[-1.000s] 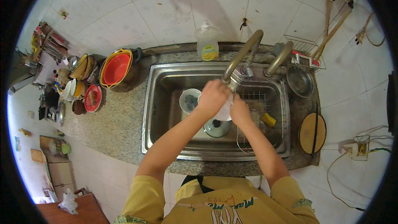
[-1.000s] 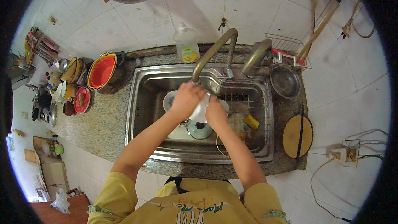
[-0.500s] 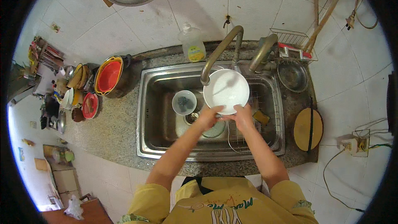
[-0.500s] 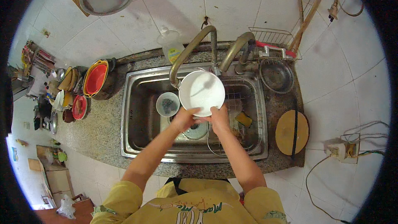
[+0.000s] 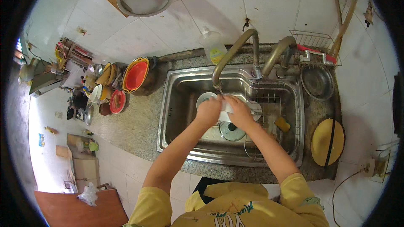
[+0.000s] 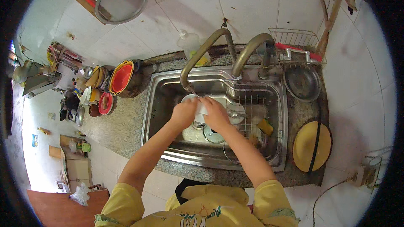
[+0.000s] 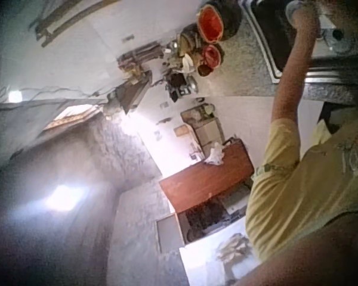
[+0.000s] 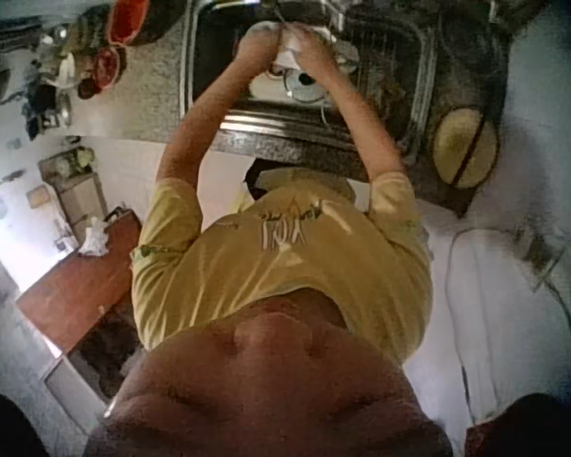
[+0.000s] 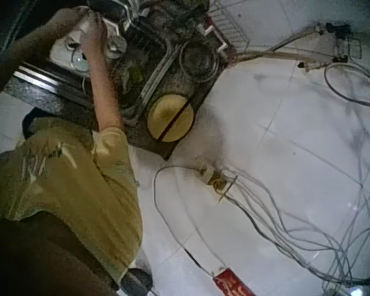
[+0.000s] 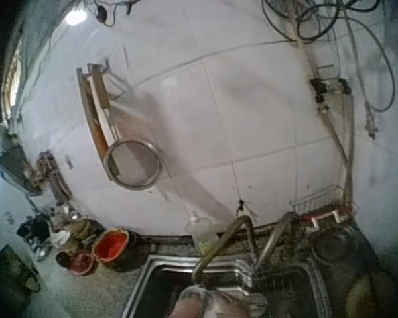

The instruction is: The person washes several white ceramic bowls and a white mug in a kitchen sink using a dark scrubbing sponge. They scrub the interior and exterior of each item under running water and place the cleaned items on a drying rack to the right of the sink.

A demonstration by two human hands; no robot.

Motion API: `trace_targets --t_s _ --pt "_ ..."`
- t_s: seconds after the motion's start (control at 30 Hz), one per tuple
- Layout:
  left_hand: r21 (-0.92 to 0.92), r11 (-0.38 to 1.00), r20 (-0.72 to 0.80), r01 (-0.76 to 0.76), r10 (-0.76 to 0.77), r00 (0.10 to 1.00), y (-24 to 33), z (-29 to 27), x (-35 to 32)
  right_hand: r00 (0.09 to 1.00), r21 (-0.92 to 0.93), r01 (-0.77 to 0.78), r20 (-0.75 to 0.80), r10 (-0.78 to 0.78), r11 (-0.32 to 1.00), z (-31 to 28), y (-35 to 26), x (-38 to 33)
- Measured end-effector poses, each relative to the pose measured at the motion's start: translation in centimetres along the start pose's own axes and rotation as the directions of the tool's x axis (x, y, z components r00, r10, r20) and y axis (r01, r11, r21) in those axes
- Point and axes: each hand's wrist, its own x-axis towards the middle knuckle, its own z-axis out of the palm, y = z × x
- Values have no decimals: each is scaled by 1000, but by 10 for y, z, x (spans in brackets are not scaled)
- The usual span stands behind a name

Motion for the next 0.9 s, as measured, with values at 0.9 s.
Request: trace_targets --t_s 0.9 --pt "-512 741 75 435 -466 882 -5 25 -30 864 552 -467 117 490 691 1 53 8"
